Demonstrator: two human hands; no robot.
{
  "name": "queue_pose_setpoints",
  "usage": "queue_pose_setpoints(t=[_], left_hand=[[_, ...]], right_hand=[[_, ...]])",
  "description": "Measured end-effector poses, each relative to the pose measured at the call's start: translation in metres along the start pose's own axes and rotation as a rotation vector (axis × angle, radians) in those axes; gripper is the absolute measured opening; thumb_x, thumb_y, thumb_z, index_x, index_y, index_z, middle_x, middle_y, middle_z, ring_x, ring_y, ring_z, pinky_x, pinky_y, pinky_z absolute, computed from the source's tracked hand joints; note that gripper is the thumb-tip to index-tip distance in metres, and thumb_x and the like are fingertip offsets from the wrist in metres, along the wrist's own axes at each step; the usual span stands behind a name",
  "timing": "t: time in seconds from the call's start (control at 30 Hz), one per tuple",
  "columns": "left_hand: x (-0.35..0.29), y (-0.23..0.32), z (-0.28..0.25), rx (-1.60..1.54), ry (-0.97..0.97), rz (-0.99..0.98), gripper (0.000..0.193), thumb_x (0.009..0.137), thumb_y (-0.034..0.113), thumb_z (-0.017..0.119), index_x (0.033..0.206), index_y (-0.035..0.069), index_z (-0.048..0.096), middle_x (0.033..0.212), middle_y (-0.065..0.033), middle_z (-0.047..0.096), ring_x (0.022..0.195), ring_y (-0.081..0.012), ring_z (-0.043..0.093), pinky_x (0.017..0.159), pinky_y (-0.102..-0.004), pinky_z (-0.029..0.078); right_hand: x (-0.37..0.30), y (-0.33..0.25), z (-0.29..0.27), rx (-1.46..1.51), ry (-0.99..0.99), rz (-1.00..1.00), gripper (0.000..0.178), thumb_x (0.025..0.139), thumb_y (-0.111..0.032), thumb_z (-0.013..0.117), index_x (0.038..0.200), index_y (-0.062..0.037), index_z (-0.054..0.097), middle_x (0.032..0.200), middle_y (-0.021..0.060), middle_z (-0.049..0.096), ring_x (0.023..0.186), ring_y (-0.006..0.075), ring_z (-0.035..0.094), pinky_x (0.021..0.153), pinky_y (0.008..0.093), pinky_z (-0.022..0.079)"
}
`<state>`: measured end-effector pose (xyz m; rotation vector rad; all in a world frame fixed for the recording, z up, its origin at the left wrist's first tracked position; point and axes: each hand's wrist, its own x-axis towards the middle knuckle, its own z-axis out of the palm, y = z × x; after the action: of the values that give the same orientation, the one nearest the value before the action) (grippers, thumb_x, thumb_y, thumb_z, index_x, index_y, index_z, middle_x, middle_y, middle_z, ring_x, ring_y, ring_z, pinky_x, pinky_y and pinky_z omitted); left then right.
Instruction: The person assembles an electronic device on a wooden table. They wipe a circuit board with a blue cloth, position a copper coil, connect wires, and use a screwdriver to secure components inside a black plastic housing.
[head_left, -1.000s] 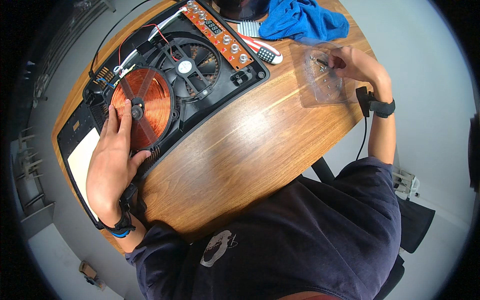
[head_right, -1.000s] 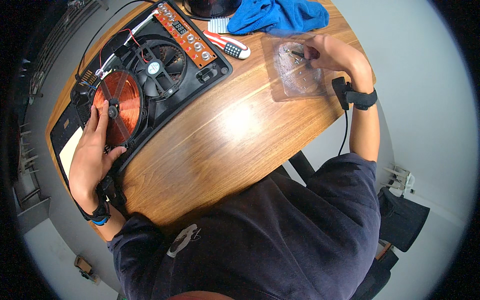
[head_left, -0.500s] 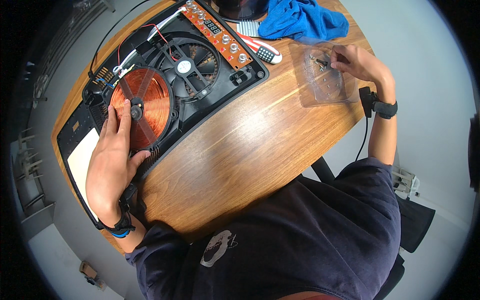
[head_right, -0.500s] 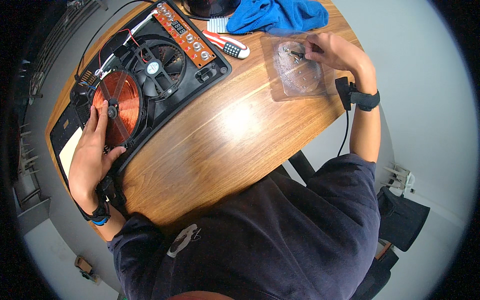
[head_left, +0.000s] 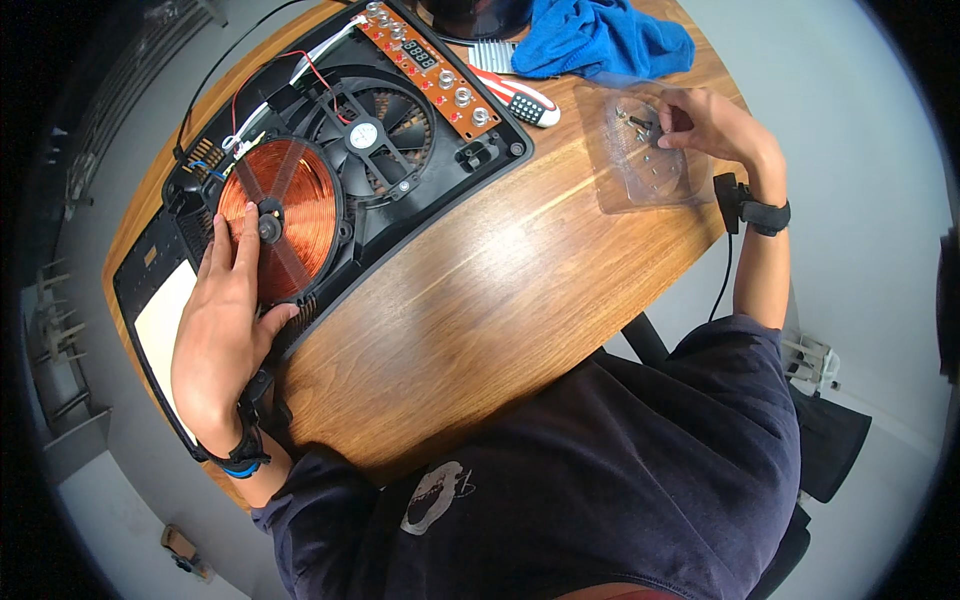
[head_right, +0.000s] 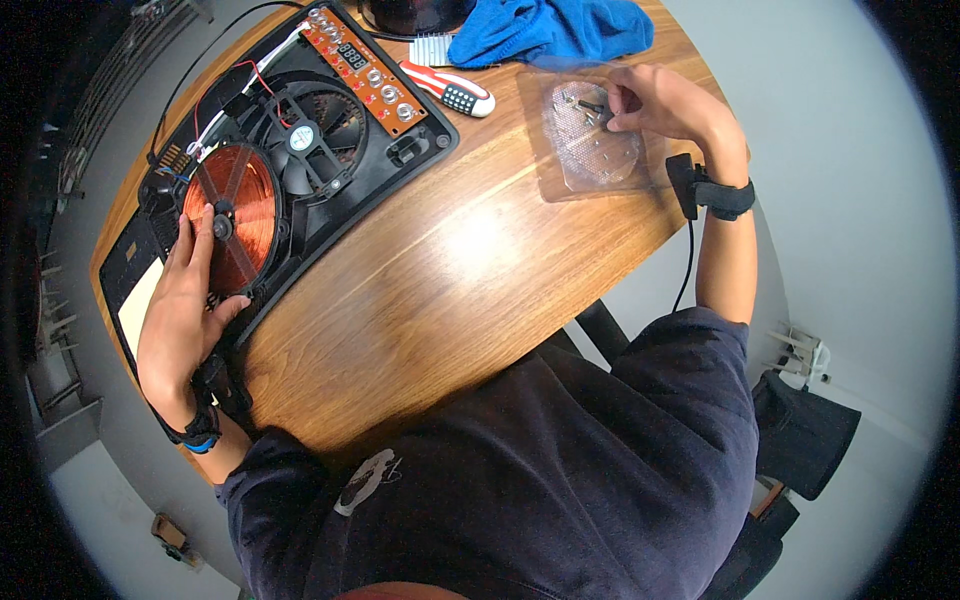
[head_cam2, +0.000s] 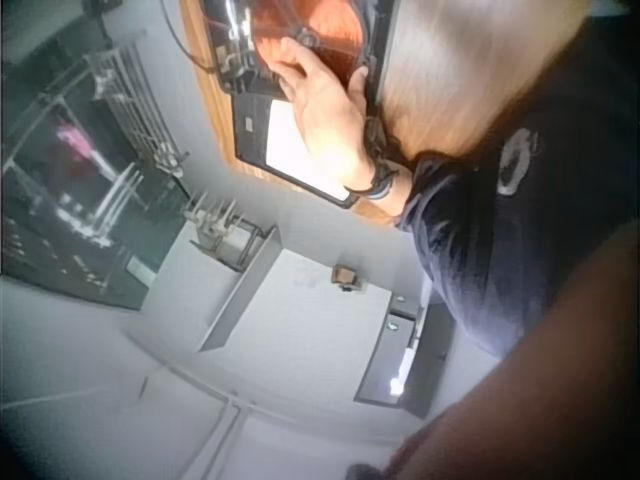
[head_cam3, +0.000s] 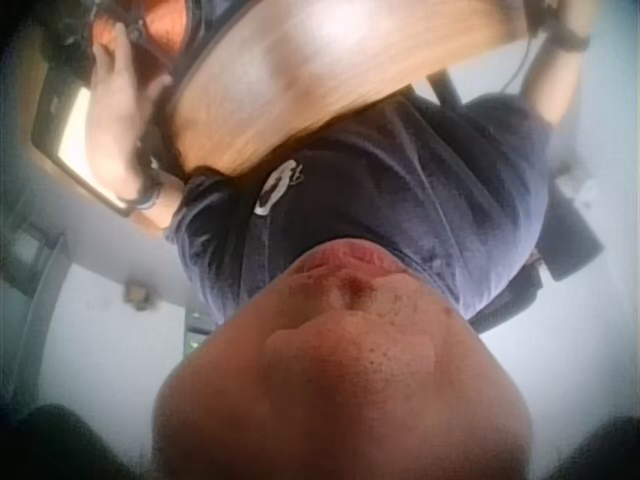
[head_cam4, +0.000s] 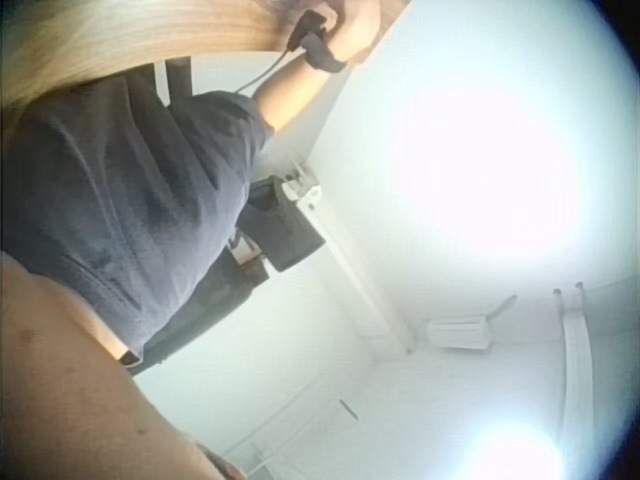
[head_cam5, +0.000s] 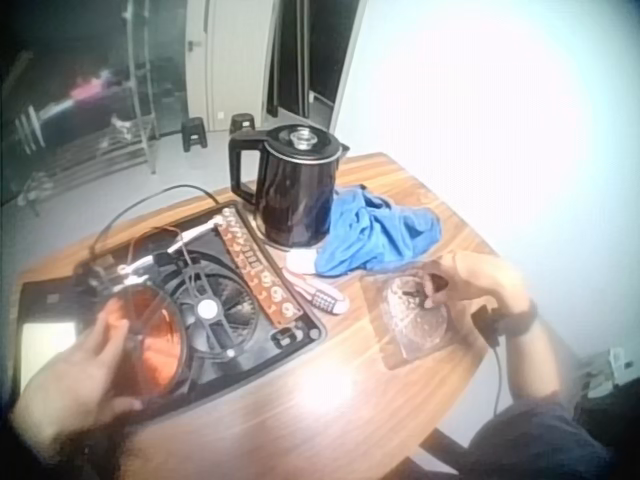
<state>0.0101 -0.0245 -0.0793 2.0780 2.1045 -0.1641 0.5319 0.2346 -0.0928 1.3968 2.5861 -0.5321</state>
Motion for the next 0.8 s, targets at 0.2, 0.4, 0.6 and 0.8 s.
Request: queue_pose_setpoints(t=[0.2, 0.4, 0.6, 0.8], left_hand=[[0.0, 0.002, -0.002, 0.015, -0.003, 0.01, 0.117, 0.08, 0.009, 0.097, 0.178, 0.005, 0.033, 0.171, -0.0402, 0.044, 0.157, -0.0517, 0.049, 0.127, -0.0489, 0.049], [-0.004, -0.002, -0.002, 0.001, 0.002, 0.027, 0.116, 0.082, 0.01, 0.096, 0.178, 0.005, 0.031, 0.171, -0.0402, 0.043, 0.156, -0.053, 0.049, 0.127, -0.0494, 0.049], [-0.001, -0.001, -0.001, -0.006, 0.002, 0.031, 0.116, 0.083, 0.011, 0.096, 0.179, 0.007, 0.031, 0.171, -0.0405, 0.043, 0.156, -0.0535, 0.049, 0.125, -0.0498, 0.05], [0.0, 0.002, -0.002, -0.003, 0.0, 0.011, 0.114, 0.082, 0.011, 0.096, 0.178, 0.007, 0.033, 0.171, -0.0401, 0.043, 0.155, -0.0537, 0.049, 0.125, -0.0498, 0.05]], right_hand=[[0.0, -0.023, 0.016, 0.156, -0.1, -0.183, 0.031, 0.091, -0.015, 0.093, 0.111, -0.0025, 0.074, 0.09, 0.0104, 0.077, 0.087, 0.0254, 0.075, 0.08, 0.0405, 0.06], [-0.006, -0.077, 0.016, 0.064, -0.1, -0.31, 0.046, 0.097, -0.021, 0.087, 0.137, -0.0037, 0.072, 0.094, 0.0121, 0.076, 0.091, 0.0322, 0.076, 0.083, 0.0429, 0.061], [-0.003, -0.086, 0.015, 0.001, -0.002, -0.4, 0.048, 0.103, -0.024, 0.081, 0.145, -0.004, 0.07, 0.11, 0.0188, 0.08, 0.099, 0.0364, 0.077, 0.088, 0.0444, 0.061], [0.018, -0.058, 0.003, 0.02, -0.007, -0.441, 0.038, 0.098, -0.011, 0.085, 0.134, -0.0062, 0.075, 0.109, 0.0162, 0.079, 0.098, 0.0326, 0.077, 0.091, 0.0427, 0.062]])
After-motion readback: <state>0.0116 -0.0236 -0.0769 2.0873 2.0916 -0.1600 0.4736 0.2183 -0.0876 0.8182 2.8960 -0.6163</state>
